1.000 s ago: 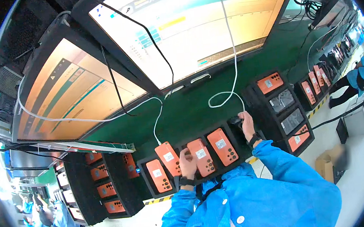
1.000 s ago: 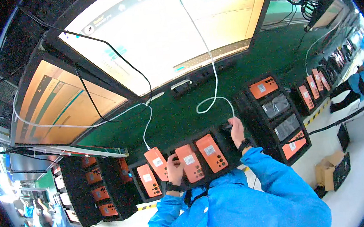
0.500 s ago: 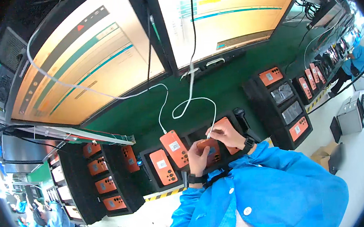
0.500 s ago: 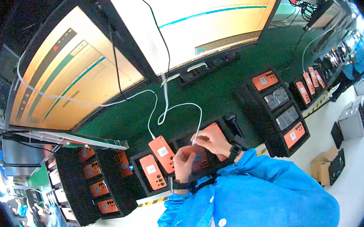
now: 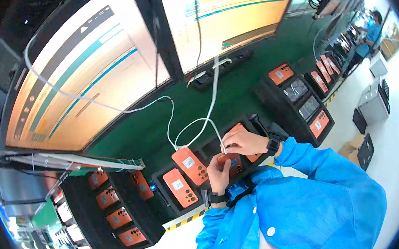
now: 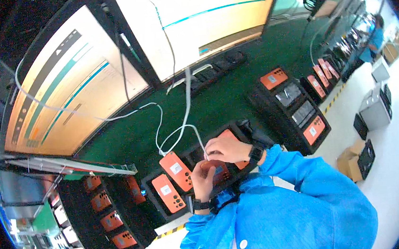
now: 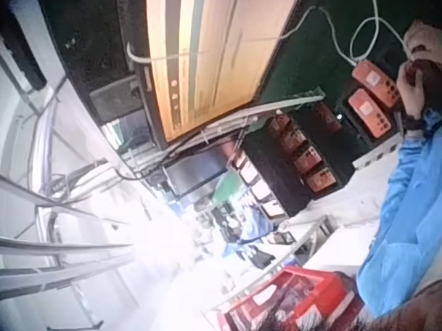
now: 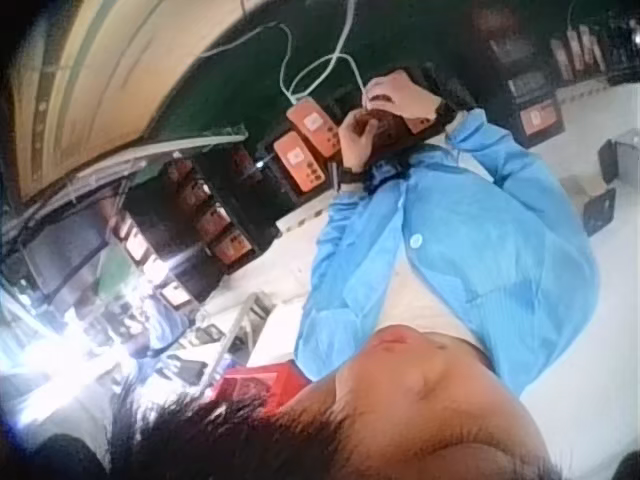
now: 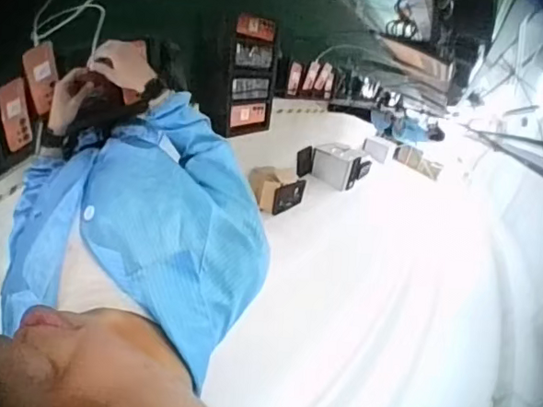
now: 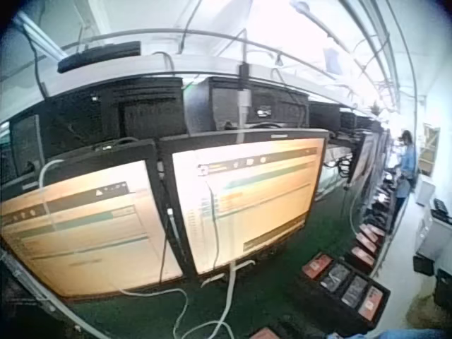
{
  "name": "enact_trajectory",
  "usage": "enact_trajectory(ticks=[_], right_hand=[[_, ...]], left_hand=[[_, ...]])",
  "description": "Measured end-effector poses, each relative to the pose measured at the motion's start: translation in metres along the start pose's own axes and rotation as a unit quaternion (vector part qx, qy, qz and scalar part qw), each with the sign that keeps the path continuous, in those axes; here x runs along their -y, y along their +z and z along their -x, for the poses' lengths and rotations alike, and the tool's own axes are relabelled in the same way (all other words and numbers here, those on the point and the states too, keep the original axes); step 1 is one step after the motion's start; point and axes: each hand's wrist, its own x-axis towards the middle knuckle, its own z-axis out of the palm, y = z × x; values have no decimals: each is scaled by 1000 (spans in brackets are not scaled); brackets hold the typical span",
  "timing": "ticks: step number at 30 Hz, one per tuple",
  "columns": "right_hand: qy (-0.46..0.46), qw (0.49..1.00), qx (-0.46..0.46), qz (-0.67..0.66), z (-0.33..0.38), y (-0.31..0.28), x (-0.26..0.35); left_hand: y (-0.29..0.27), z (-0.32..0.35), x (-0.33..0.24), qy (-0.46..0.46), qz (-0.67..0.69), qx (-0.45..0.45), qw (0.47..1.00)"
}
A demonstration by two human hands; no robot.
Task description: Scanning and inspecting rows of smartphones at an industrial workstation using a handheld barcode scanner.
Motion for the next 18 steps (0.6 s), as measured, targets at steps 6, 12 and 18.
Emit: enact_trajectory(ticks=[6,12,18], right_hand=[[70,997,-36,-22,15,14,20],[172,914,-363,-60,79,50,-2],[498,788,-353,-84,303,145,-61]], left_hand=[[-9,8,6,-7,-1,9,1000],[-21,-42,53,69,-76,-135,986],[23,-26,-33,231,-303,-73,922]])
